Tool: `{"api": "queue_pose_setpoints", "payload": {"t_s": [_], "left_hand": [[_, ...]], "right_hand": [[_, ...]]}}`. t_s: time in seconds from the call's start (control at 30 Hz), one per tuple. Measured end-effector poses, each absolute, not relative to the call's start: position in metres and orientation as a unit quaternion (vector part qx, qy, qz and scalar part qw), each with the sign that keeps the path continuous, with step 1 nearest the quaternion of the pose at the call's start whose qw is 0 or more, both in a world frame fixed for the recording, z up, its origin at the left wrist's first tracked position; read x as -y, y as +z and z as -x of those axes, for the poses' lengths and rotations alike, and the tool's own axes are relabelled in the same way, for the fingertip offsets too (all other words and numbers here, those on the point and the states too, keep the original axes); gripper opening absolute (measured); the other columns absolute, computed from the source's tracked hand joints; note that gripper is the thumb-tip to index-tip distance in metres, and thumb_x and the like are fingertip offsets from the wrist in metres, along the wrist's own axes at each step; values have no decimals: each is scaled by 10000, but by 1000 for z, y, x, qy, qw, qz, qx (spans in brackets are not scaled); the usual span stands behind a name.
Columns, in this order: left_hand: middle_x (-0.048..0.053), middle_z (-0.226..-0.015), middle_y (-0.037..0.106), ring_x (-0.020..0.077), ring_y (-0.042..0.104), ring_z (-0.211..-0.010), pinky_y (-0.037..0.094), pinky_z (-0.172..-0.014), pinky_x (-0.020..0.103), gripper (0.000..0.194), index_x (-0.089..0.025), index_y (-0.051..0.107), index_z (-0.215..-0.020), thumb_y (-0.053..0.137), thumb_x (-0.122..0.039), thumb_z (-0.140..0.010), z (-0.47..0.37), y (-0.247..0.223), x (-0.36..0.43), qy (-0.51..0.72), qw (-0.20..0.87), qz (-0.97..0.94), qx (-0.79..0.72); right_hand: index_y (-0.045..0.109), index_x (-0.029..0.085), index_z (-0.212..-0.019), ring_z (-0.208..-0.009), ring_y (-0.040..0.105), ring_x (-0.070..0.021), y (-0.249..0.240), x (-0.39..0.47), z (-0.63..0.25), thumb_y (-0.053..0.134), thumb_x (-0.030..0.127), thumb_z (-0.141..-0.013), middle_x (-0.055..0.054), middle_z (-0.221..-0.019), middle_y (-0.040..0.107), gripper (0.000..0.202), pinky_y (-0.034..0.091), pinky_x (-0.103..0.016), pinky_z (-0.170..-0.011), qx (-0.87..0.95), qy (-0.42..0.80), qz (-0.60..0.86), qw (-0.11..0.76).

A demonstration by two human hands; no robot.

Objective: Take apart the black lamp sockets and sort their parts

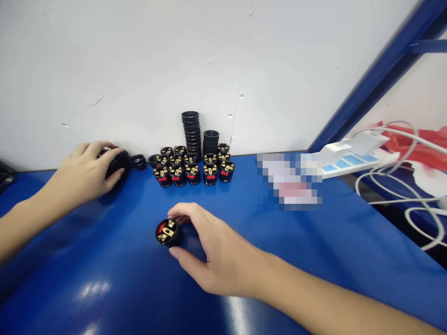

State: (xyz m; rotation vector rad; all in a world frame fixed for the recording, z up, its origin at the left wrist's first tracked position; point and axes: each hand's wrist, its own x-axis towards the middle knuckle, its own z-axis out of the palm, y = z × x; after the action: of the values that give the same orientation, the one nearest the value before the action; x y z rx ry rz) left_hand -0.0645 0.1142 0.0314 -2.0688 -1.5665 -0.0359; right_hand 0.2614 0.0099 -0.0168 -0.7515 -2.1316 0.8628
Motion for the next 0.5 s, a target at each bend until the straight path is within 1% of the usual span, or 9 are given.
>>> {"api": "queue_pose_setpoints", "payload": {"t_s": [0.13,0.3,0.4,0.47,0.5], "left_hand": [[243,-1541,536,457,560,-1297,552,-944,506,525,-81,554,-1515,407,-316,-1069,71,30,-114,-1,268,771,578],[250,-1523,539,452,570,-1277,540,-967,519,503,-109,546,-1504,414,-331,-1072,82,29,-108,-6,272,765,584],[261,-1507,543,468,579,-1256,538,-948,552,499,-119,526,-1511,394,-333,-1080,85,30,-103,-7,271,761,590],[255,-1500,549,471,564,-1292,522,-993,586,482,-136,519,-1508,381,-342,-1094,82,33,-96,-24,283,763,580],[246,-1503,548,464,547,-1332,502,-1043,599,470,-149,518,-1504,382,-353,-1103,78,35,-91,-37,287,772,566]], "right_hand": [[466,243,-1455,-1265,686,-217,-17,-10,-262,664,166,-1004,-97,-1384,667,498,582,-412,-1120,827,332,291,347],[449,242,-1475,-1335,674,-251,-19,-10,-262,658,162,-1007,-124,-1437,676,518,574,-468,-1149,832,322,303,336],[529,245,-1421,-1284,687,-245,-18,-10,-262,657,148,-1003,-101,-1378,706,447,590,-448,-1109,834,312,313,330],[593,249,-1357,-1218,693,-248,-18,-11,-261,672,146,-995,-90,-1300,728,384,603,-443,-1061,836,305,318,327],[613,247,-1331,-1192,692,-254,-18,-12,-261,683,147,-990,-91,-1265,734,362,606,-449,-1041,836,300,321,328]]}}
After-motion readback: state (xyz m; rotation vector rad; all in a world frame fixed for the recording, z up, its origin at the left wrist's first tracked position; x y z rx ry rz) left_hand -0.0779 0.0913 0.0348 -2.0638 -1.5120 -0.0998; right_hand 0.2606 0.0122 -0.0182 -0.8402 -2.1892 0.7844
